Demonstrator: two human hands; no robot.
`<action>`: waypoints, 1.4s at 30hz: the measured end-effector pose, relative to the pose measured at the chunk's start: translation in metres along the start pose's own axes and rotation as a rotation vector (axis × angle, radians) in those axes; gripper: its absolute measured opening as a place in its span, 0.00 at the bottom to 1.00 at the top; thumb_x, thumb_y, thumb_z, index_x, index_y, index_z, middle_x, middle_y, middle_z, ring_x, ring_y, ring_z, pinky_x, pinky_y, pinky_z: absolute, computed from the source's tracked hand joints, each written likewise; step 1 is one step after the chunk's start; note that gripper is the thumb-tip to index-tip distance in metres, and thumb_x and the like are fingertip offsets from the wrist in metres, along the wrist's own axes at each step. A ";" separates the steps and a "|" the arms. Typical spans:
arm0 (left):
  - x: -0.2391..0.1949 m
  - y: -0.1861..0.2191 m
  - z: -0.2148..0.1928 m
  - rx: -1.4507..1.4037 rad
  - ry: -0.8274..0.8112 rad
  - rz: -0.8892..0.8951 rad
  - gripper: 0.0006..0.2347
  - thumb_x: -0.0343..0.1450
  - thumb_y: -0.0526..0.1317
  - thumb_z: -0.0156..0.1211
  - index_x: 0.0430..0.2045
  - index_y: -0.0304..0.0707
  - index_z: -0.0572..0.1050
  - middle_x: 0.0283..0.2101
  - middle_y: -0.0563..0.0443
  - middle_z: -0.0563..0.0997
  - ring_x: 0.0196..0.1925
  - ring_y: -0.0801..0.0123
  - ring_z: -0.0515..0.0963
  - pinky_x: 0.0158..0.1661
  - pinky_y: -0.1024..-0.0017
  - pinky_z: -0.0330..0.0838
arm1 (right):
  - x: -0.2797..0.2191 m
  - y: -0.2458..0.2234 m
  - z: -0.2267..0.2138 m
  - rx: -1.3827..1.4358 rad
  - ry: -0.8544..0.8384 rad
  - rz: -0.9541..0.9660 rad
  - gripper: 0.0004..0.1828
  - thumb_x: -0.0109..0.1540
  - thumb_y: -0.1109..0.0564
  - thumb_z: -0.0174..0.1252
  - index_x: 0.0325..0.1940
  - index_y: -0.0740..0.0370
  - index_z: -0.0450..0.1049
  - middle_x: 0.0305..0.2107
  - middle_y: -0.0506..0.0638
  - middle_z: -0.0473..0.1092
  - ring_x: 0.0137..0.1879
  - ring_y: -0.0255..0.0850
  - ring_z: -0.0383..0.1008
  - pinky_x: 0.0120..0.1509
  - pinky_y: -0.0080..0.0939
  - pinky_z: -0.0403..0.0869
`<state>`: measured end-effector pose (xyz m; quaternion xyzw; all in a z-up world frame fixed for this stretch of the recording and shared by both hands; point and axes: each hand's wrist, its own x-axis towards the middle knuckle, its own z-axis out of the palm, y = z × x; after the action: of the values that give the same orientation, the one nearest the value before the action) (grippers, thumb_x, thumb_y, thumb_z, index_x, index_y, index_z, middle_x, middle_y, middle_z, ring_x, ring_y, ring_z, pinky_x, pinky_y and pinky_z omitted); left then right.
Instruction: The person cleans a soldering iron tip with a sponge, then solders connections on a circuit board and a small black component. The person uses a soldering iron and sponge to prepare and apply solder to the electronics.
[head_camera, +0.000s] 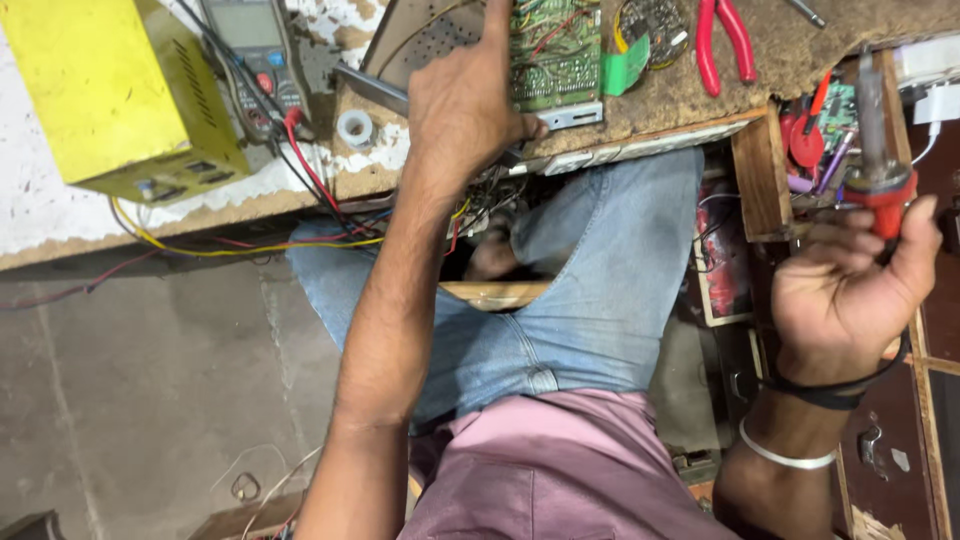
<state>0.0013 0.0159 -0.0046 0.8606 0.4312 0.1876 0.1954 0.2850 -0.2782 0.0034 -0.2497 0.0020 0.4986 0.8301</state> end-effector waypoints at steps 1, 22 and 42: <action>0.000 0.000 -0.001 0.011 0.012 0.009 0.48 0.53 0.51 0.85 0.62 0.37 0.56 0.33 0.36 0.84 0.37 0.41 0.83 0.37 0.49 0.74 | 0.002 -0.001 -0.004 -0.017 0.024 -0.036 0.15 0.74 0.49 0.62 0.49 0.65 0.72 0.34 0.50 0.73 0.35 0.29 0.73 0.40 0.18 0.75; 0.000 0.001 -0.005 0.040 -0.073 -0.051 0.44 0.54 0.51 0.84 0.59 0.36 0.59 0.34 0.35 0.83 0.39 0.39 0.83 0.38 0.48 0.73 | 0.001 -0.018 -0.089 0.035 0.043 0.012 0.18 0.78 0.49 0.55 0.45 0.67 0.67 0.36 0.49 0.69 0.39 0.32 0.72 0.47 0.21 0.74; 0.009 0.026 -0.038 -0.019 -0.195 -0.147 0.55 0.53 0.46 0.81 0.72 0.43 0.44 0.30 0.36 0.83 0.34 0.42 0.83 0.32 0.51 0.73 | 0.095 0.059 0.098 -1.726 -0.179 -0.675 0.08 0.72 0.68 0.67 0.52 0.77 0.76 0.41 0.64 0.78 0.44 0.39 0.80 0.47 0.35 0.77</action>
<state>0.0053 0.0154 0.0423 0.8389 0.4705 0.0919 0.2577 0.2594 -0.1361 0.0410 -0.7285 -0.5061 0.0771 0.4551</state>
